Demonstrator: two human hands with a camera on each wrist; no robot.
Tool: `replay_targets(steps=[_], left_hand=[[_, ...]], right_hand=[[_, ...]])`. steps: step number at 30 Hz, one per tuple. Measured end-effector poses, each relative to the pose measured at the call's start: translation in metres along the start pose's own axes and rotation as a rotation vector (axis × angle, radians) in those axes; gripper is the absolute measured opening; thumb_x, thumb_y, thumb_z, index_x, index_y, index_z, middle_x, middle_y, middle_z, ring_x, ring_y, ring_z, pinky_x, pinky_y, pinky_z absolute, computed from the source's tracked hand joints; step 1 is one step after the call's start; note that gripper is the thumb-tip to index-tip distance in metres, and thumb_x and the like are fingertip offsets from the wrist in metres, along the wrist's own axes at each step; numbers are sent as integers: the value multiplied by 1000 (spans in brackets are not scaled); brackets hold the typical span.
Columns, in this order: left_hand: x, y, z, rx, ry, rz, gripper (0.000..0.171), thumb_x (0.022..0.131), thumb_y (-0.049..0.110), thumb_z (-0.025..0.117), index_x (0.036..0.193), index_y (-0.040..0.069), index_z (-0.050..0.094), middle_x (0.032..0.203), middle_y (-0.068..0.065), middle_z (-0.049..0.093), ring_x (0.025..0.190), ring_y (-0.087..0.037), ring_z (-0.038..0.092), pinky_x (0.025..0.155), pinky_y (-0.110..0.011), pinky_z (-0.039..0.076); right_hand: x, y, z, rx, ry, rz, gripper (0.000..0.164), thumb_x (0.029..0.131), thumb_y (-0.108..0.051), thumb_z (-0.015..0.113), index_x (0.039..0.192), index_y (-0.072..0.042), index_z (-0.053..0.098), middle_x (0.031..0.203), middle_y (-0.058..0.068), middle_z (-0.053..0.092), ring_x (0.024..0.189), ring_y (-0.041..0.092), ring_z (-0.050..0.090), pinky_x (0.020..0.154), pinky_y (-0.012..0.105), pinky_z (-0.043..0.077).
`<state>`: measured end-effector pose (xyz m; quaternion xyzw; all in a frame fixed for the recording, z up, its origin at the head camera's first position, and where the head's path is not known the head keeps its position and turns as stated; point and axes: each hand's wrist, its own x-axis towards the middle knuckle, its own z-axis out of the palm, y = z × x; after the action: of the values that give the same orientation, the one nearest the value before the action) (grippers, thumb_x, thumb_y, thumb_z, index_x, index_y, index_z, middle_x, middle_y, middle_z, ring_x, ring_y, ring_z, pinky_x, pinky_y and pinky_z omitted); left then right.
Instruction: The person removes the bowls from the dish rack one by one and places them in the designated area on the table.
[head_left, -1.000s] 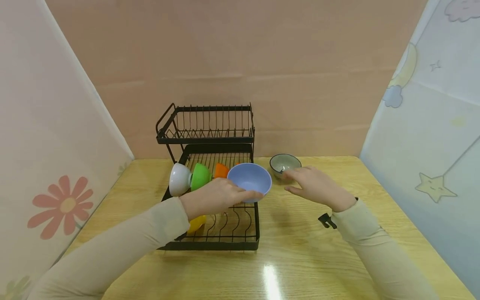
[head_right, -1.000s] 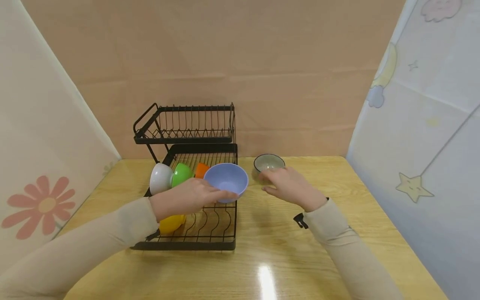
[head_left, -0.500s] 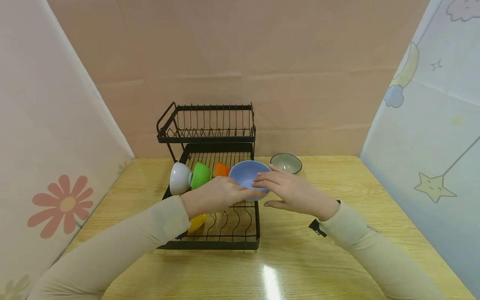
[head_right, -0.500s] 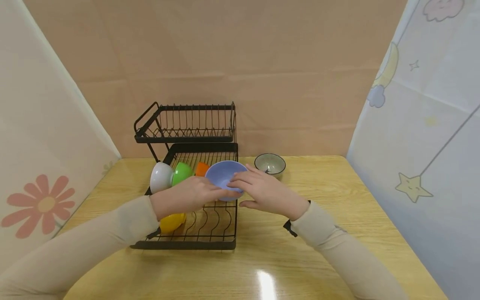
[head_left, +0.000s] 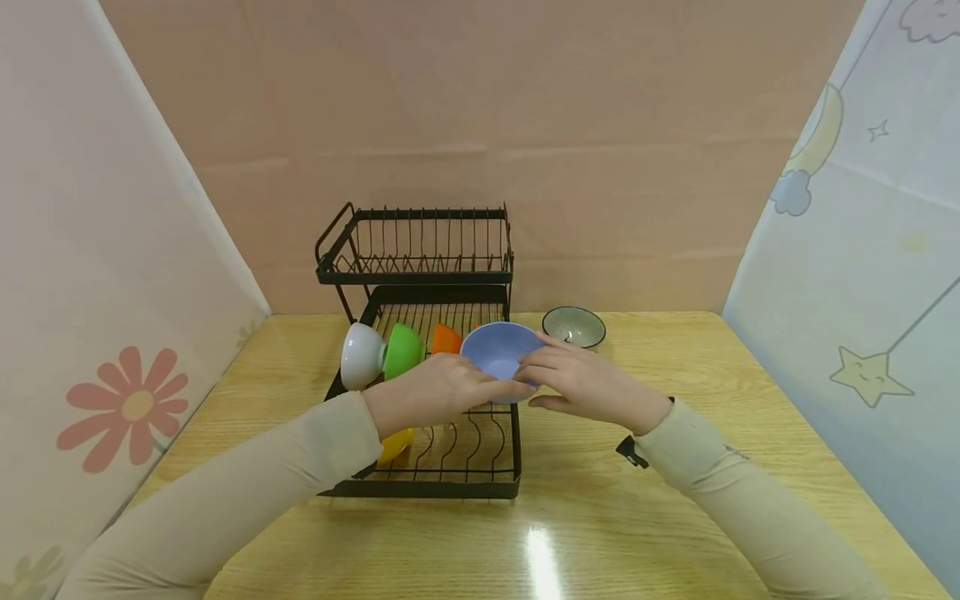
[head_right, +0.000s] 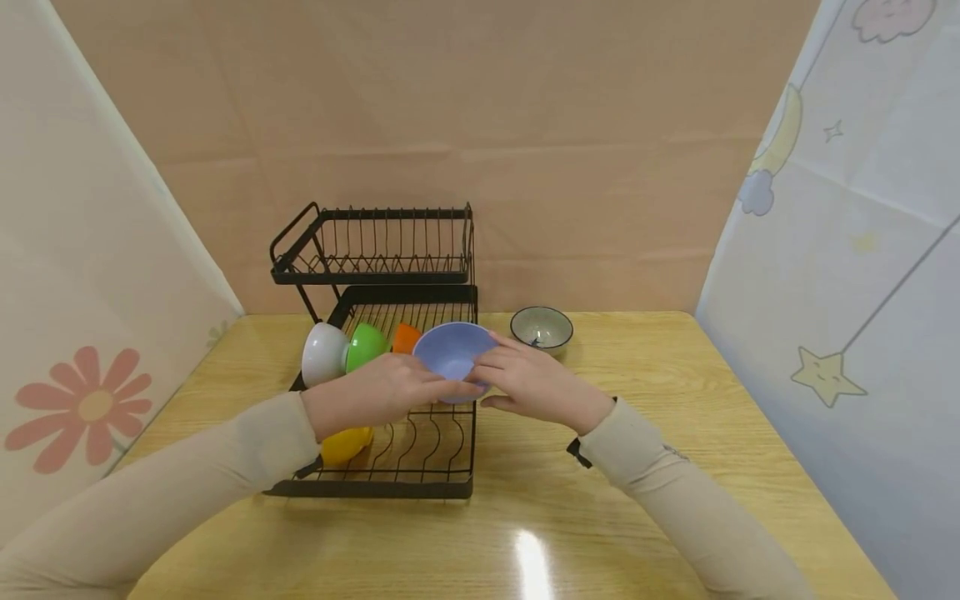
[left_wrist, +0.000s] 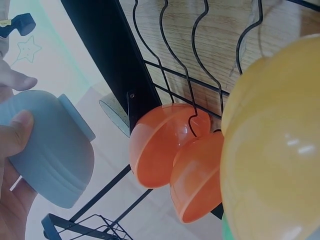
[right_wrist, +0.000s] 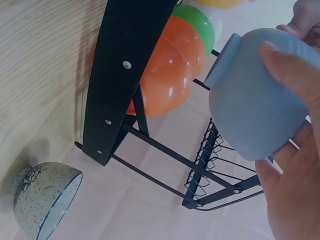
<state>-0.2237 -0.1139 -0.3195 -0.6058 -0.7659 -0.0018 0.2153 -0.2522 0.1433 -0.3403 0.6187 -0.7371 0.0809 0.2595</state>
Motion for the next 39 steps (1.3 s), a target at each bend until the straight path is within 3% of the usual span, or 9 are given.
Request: replay_targets(steps=[7,24,31,39], left_hand=[[2,2,-1,15,4,-5,55,86,2,70,133,22,50,68,9,64,52,-5,48,50,-18,38],[2,3,-2,8,-4,-9,52,89,2,67,135,20,50,69,8,64,53,-4,47,51,-17,38],[3,3,-2,11,-9,-7,50,91,3,64,135,20,50,68,10,63,52,-3,45,51,-16,36],[3,3,-2,29,16,0,51,90,4,65,136,21,51,63,11,56,50,-3,40,49,-16,32]], right_hand=[[-2,2,1,-13,7,-7,35,73,-18,83,101,-7,67,100,2,69,98,19,65,104,52,42],[-2,2,2,-14,-39,32,28,71,-14,85,94,-11,68,92,-3,68,92,14,64,107,50,39],[-3,3,1,-32,-22,13,29,69,-15,85,93,-11,69,90,-4,69,91,12,65,106,49,40],[-3,3,-1,-78,16,-14,25,70,-21,83,86,-12,66,79,-4,64,80,10,63,103,47,44]])
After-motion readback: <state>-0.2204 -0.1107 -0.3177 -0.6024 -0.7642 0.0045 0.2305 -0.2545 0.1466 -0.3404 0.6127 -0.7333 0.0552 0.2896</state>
